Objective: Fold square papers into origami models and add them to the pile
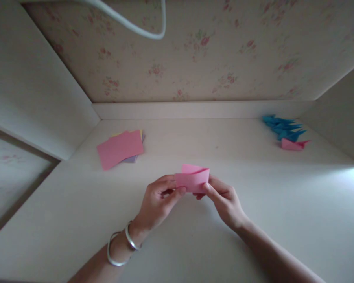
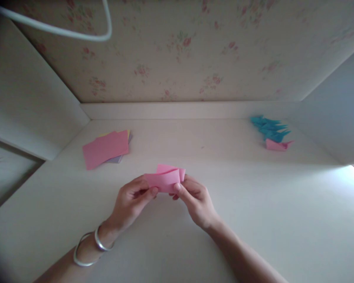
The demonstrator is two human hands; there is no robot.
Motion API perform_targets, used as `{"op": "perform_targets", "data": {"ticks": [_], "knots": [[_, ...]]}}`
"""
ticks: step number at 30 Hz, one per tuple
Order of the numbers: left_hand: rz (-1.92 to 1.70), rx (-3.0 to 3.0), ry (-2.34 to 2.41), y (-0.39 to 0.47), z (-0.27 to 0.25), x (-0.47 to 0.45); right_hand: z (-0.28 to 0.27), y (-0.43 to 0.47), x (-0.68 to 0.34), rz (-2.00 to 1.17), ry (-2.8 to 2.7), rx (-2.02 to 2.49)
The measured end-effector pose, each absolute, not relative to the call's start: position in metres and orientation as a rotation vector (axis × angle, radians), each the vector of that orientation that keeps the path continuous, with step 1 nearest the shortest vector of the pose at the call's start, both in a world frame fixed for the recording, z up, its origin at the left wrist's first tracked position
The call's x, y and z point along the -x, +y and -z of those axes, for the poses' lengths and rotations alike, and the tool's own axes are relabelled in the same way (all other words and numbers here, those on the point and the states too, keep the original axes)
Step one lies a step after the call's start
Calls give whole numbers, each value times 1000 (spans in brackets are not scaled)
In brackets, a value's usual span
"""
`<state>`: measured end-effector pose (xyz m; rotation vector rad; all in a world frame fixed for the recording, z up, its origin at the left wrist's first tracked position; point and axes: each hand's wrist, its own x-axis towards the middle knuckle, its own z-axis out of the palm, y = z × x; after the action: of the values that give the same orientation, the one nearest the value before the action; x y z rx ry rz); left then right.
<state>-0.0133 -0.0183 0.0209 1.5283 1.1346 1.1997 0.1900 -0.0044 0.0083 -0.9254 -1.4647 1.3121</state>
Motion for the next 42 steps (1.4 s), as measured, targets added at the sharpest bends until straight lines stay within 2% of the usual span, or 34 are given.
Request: {"op": "perform_targets", "data": {"ticks": [7, 15, 23, 37, 42], "knots": [[-1125, -1343, 1204, -18, -21, 9, -9, -5, -184, -1387, -1311, 920], [-1064, -1202, 1179, -17, -15, 9, -5, -2, -186, -1085, -1467, 1056], [-1189, -1386, 1275, -13, -26, 10, -9, -4, -184, -1463, -1328, 958], [-982, -1349, 1255, -19, -29, 9, -9, -3, -183, -1128, -1378, 1175], [-992, -1303, 1264, -18, -29, 9, -11, -4, -184, -1097, -1419, 1213]]}}
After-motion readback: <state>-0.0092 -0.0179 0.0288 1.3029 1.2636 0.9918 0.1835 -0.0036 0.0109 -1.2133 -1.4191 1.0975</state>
